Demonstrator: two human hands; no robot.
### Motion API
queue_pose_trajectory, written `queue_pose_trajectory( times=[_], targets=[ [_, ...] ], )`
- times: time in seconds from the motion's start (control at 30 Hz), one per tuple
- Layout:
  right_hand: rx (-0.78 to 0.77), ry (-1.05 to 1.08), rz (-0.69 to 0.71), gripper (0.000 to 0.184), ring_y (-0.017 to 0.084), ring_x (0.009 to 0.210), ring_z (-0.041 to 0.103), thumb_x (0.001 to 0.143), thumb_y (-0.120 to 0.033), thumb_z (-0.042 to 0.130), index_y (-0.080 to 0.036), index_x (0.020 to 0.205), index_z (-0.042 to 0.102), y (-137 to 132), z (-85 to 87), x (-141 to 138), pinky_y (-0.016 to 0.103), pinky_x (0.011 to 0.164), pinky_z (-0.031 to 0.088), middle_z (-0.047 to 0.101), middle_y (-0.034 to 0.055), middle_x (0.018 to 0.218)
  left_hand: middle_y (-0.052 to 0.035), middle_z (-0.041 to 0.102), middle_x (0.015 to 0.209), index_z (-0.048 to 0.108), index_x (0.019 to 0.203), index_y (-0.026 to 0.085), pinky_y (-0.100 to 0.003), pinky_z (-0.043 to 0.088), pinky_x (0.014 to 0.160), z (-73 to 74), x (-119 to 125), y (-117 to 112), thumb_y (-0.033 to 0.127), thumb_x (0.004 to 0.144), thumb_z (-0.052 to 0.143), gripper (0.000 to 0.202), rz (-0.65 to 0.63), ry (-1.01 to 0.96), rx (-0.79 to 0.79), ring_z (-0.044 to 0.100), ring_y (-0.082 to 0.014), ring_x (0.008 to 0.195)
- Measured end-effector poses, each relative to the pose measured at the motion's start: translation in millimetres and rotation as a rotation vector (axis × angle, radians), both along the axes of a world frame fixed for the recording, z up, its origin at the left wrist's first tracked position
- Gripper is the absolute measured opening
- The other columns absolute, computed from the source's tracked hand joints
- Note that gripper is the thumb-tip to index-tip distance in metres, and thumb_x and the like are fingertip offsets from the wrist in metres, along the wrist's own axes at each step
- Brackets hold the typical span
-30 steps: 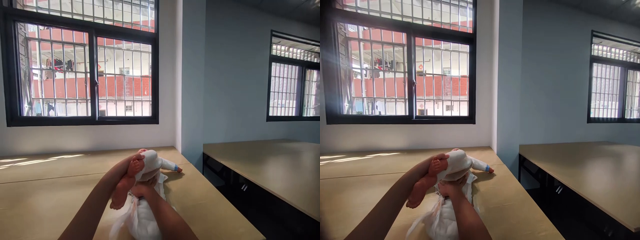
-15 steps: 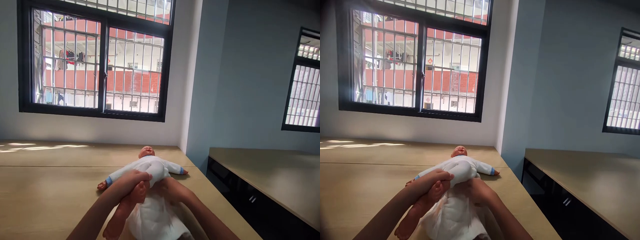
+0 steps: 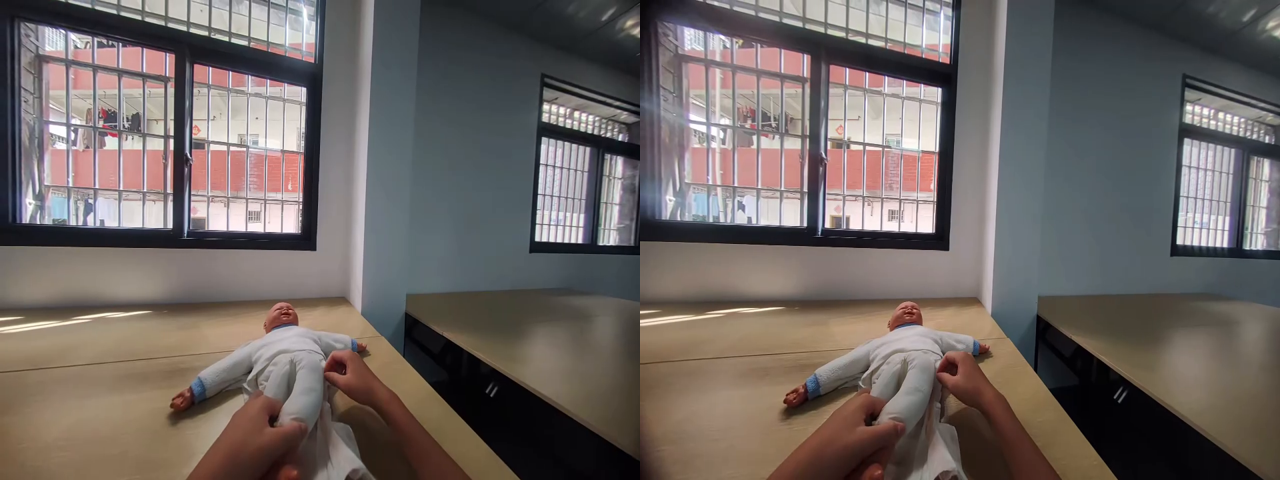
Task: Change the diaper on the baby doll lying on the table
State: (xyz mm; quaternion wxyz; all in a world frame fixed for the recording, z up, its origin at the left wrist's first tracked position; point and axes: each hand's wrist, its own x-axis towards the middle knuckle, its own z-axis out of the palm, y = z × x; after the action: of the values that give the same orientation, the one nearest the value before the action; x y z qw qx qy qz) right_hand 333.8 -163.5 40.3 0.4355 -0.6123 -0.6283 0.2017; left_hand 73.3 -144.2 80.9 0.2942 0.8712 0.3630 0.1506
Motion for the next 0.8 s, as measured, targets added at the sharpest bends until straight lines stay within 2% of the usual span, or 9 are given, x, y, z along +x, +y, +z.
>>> queue_pose_trajectory(
  times=[0.07,0.13,0.27,0.37,0.5,0.57,0.63,0.7,0.8],
  targets=[
    [0.014,-0.017,0.098,0.028,0.012,0.074,0.055,0.064,-0.02,0.069,-0.019,0.092,0.067,-8,7.8,-6,0.021,0.061,0.041,0.063,0.0004,0.092,-0.0055,0.067,0.087,0.06,0.068,0.018,-0.028,0.042,0.069,3.6,0,-2,0.052,0.075,0.058,0.036,0.068,0.041,-0.008,0.058,-0.0217,0.082],
    [-0.049,0.055,0.176,0.042,0.012,0.073,0.058,0.062,-0.022,0.071,-0.022,0.103,0.063,-13,12.7,-13,0.022,0.059,0.044,0.06,0.001,0.102,-0.0063,0.066,0.093,0.061,0.07,0.018,-0.028,0.043,0.07,2.2,2,-4,0.053,0.073,0.061,0.035,0.095,0.061,-0.011,0.058,-0.0221,0.084],
    [-0.296,0.387,0.086,0.044,0.017,0.055,0.062,0.074,-0.052,0.062,-0.022,0.103,0.05,-10,9.9,-27,0.03,0.051,0.049,0.058,-0.0006,0.078,-0.0073,0.064,0.103,0.064,0.075,0.018,-0.028,0.046,0.07,-10.1,6,-8,0.05,0.064,0.069,0.035,0.128,0.116,0.018,0.059,-0.0228,0.086],
    [-0.336,0.464,0.038,0.055,0.018,0.053,0.061,0.073,-0.066,0.064,-0.023,0.102,0.046,-6,1.5,-38,0.032,0.053,0.049,0.058,-0.0019,0.065,-0.0074,0.064,0.103,0.066,0.076,0.018,-0.029,0.048,0.074,-17.2,8,-9,0.049,0.068,0.067,0.032,0.12,0.112,0.054,0.061,-0.023,0.087],
    [-0.259,0.61,0.055,0.06,0.02,0.064,0.063,0.061,-0.046,0.082,-0.024,0.104,0.047,-5,-3.5,-44,0.03,0.054,0.049,0.066,0.0027,0.078,-0.0058,0.068,0.1,0.071,0.08,0.022,-0.03,0.05,0.082,-15.7,-2,1,0.036,0.075,0.061,0.018,0.062,0.005,0.072,0.063,-0.0232,0.091],
    [-0.283,0.734,0.038,0.053,0.02,0.066,0.064,0.058,-0.033,0.08,-0.023,0.099,0.048,-5,-1.1,-41,0.029,0.055,0.05,0.066,0.0034,0.081,-0.004,0.07,0.097,0.073,0.082,0.024,-0.029,0.05,0.086,-11.1,-11,9,0.024,0.072,0.059,0.017,0.026,-0.028,0.118,0.064,-0.0227,0.093],
    [-0.286,0.839,0.001,0.044,0.018,0.064,0.062,0.059,-0.028,0.075,-0.022,0.094,0.048,-7,2.9,-36,0.028,0.057,0.05,0.063,0.0008,0.077,-0.0019,0.07,0.097,0.073,0.085,0.025,-0.028,0.049,0.09,-6.2,-21,16,0.017,0.068,0.056,0.026,0.008,-0.026,0.162,0.064,-0.0222,0.096],
    [-0.274,0.881,-0.009,0.04,0.016,0.063,0.062,0.062,-0.028,0.072,-0.022,0.092,0.048,-9,6.8,-33,0.028,0.06,0.051,0.06,-0.0011,0.074,0.0001,0.069,0.1,0.073,0.09,0.026,-0.027,0.048,0.091,-3.3,-28,20,0.016,0.068,0.053,0.031,0.013,-0.019,0.175,0.065,-0.0219,0.098],
    [-0.29,0.849,0.043,0.045,0.016,0.066,0.064,0.068,-0.041,0.076,-0.021,0.097,0.048,-13,9.5,-35,0.029,0.063,0.051,0.064,0.0019,0.081,0.0008,0.069,0.107,0.073,0.096,0.026,-0.027,0.048,0.089,-5.7,-31,19,0.017,0.07,0.052,0.034,0.033,-0.004,0.192,0.066,-0.0231,0.1]
  ],
)
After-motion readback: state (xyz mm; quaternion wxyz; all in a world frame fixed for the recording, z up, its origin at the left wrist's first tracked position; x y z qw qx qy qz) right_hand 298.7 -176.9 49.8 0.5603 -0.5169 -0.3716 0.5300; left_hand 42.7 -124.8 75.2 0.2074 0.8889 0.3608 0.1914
